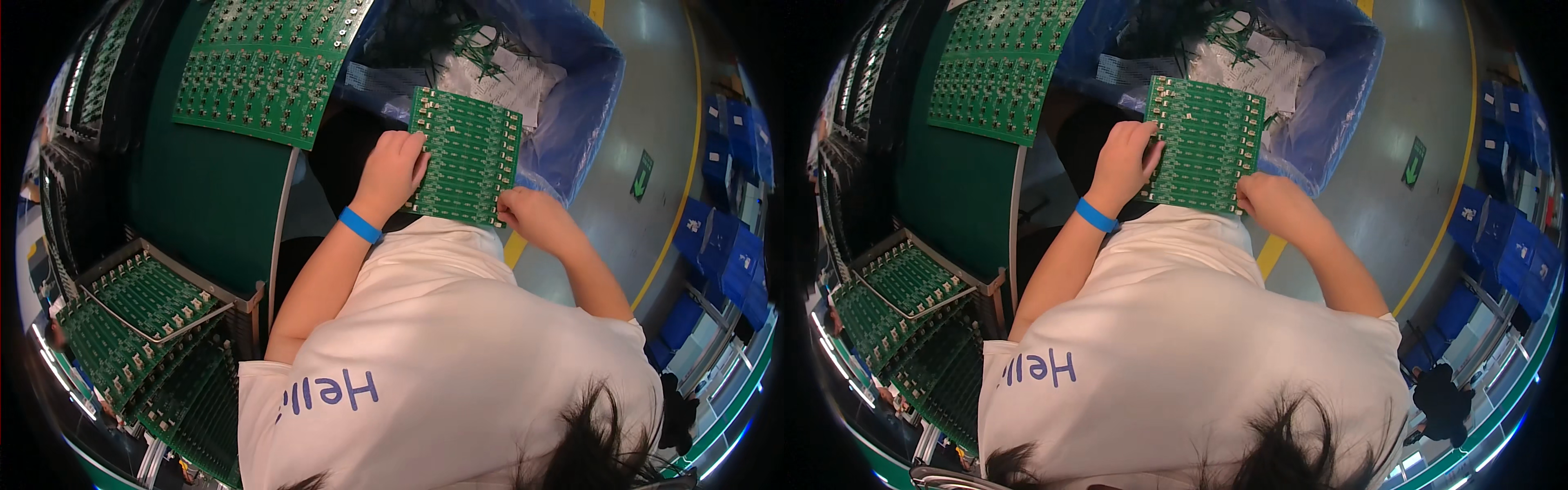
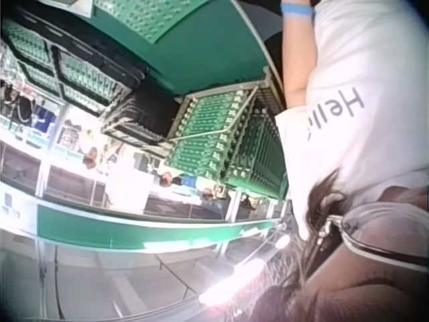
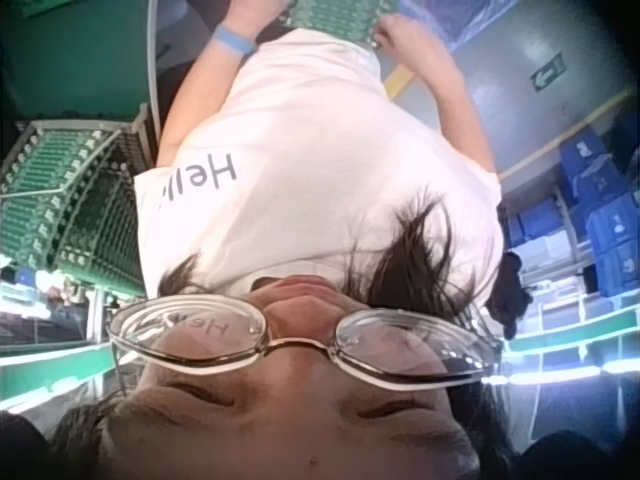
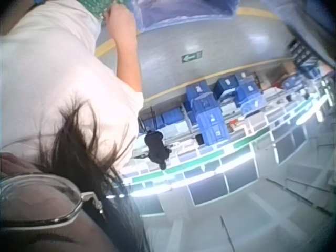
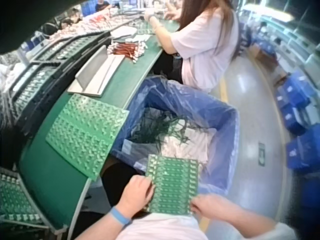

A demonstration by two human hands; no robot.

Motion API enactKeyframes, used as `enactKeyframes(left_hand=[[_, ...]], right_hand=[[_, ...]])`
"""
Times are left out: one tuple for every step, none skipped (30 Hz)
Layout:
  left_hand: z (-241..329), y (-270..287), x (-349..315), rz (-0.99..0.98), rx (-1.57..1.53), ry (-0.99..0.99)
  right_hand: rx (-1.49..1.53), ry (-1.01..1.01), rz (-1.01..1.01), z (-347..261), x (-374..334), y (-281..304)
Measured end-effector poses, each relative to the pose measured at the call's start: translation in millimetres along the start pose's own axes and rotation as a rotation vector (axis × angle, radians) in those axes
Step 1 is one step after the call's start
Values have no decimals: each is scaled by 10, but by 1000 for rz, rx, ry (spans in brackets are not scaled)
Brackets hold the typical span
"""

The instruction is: Organizing and stacking printed circuit boards (PCBs) at an electronics factory workbench.

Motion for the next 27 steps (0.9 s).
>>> enactKeyframes(left_hand=[[-3,0,-4,0,-12,5],[-7,-1,-8,0,-24,10],[-5,0,-10,0,-24,11],[4,1,-7,-5,-13,15],[13,3,-5,-10,-2,19],[23,18,-5,-11,-5,20],[26,30,-2,-29,-8,33],[24,37,-2,-46,-12,46],[21,41,-3,-46,-14,47],[20,52,-11,-39,-21,22],[24,62,-17,-33,-27,-3],[23,72,-18,-32,-26,-2],[22,70,-8,-58,-27,15],[23,64,1,-83,-28,31],[34,59,10,-83,-31,29],[40,53,19,-84,15,48],[47,47,30,-85,60,68],[64,46,46,-83,58,68],[70,43,52,-88,103,92],[73,35,53,-93,148,116],[74,16,48,-91,147,118],[77,-17,47,-131,157,114],[83,-42,45,-170,166,111],[104,-34,50,-170,166,110],[123,-23,63,-181,188,117],[130,-18,70,-192,210,124],[117,-16,72,-190,209,125]], right_hand=[[5,-2,18,10,-1,17],[5,-1,17,-10,2,38],[55,-42,38,-23,4,77],[104,-86,58,-21,-1,101],[105,-88,57,-7,7,99],[137,-142,172,43,13,140],[167,-195,287,90,10,187],[165,-197,286,95,18,197],[208,-187,499,98,-12,282],[252,-172,713,101,-56,344],[252,-171,712,135,-74,326],[185,-85,517,153,-57,240],[118,-4,323,143,-56,144],[116,-7,324,118,-89,110],[49,59,167,34,-110,11],[-19,128,9,-34,-120,-88],[-60,144,57,-50,-118,-118],[-62,143,56,-44,-117,-145],[-72,166,129,-47,-118,-147],[-81,189,201,-52,-122,-145],[-82,190,199,-49,-121,-172],[-88,177,232,-50,-132,-184],[-95,165,264,-53,-143,-188],[-94,165,264,-65,-147,-198],[-73,158,287,-69,-146,-187],[-53,152,309,-73,-147,-179],[-55,153,308,-81,-150,-189]])
Point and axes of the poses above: each hand's wrist, its own x-axis towards the middle knuckle, its own y-axis out of the back of the hand, z = x × y, the point moved 4 cm from there along x, towards the middle knuckle, and after that the axes turned 4 degrees about -z, right-handed, at the moved point
